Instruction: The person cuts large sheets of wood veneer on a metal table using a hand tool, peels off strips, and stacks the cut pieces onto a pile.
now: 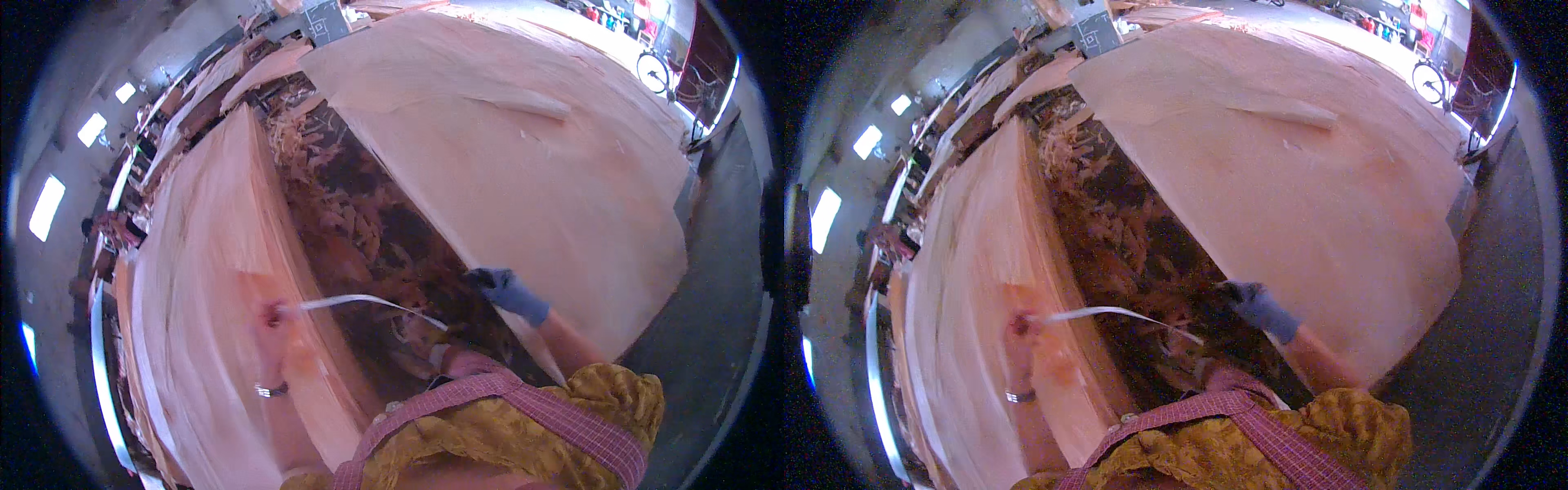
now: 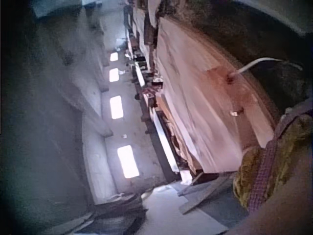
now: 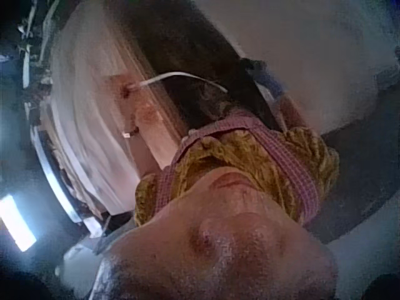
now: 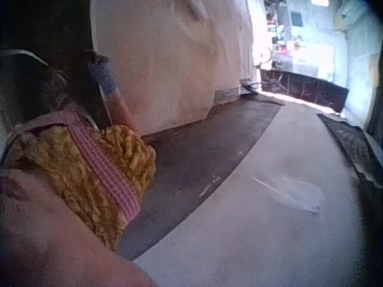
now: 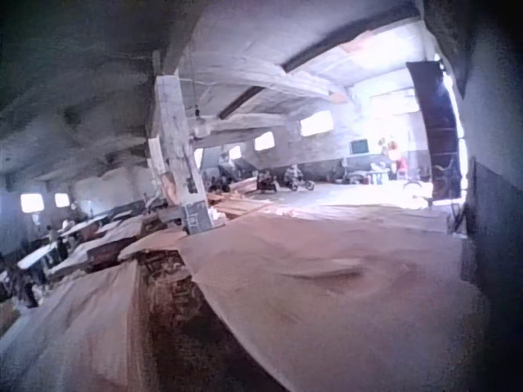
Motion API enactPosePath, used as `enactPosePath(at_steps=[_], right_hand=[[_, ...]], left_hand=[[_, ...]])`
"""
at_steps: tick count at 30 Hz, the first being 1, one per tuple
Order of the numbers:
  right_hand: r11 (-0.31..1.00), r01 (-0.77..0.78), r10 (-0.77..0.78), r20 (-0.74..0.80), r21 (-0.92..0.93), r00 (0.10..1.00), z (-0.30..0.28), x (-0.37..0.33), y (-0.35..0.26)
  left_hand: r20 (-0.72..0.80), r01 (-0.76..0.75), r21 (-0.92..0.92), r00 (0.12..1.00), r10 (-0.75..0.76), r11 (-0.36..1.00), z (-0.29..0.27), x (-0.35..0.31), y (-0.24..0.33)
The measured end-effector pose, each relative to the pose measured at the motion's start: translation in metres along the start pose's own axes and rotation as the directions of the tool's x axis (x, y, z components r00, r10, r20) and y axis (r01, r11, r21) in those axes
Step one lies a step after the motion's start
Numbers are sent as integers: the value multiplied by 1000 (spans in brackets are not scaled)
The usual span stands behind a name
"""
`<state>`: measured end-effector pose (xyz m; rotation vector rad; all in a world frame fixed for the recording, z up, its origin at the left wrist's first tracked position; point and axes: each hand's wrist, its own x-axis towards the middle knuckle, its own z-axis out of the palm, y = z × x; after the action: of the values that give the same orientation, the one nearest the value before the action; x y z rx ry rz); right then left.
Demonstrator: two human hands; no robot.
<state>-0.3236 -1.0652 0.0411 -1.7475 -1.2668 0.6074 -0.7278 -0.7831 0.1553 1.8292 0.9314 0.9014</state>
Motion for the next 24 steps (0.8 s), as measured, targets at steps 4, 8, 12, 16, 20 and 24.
enactPosePath(at_steps=[4,8,12,16,20,24], right_hand=[[883,72,-162,158,465,974,60,123,-123],[817,37,-176,187,575,966,73,231,-150],[651,-91,-18,135,754,991,74,315,-163],[768,155,-76,-151,622,986,82,400,-145],[689,49,235,-287,723,929,46,459,-183],[506,531,7,-619,679,785,38,506,-238]], left_hand=[[370,101,-58,926,-72,993,87,85,67],[405,71,-100,914,-25,992,107,188,94],[366,63,-72,930,-32,995,101,283,65],[358,90,-241,934,2,966,111,389,38],[392,265,-429,916,-86,864,128,525,31],[590,325,-292,801,-98,900,141,619,-9]])
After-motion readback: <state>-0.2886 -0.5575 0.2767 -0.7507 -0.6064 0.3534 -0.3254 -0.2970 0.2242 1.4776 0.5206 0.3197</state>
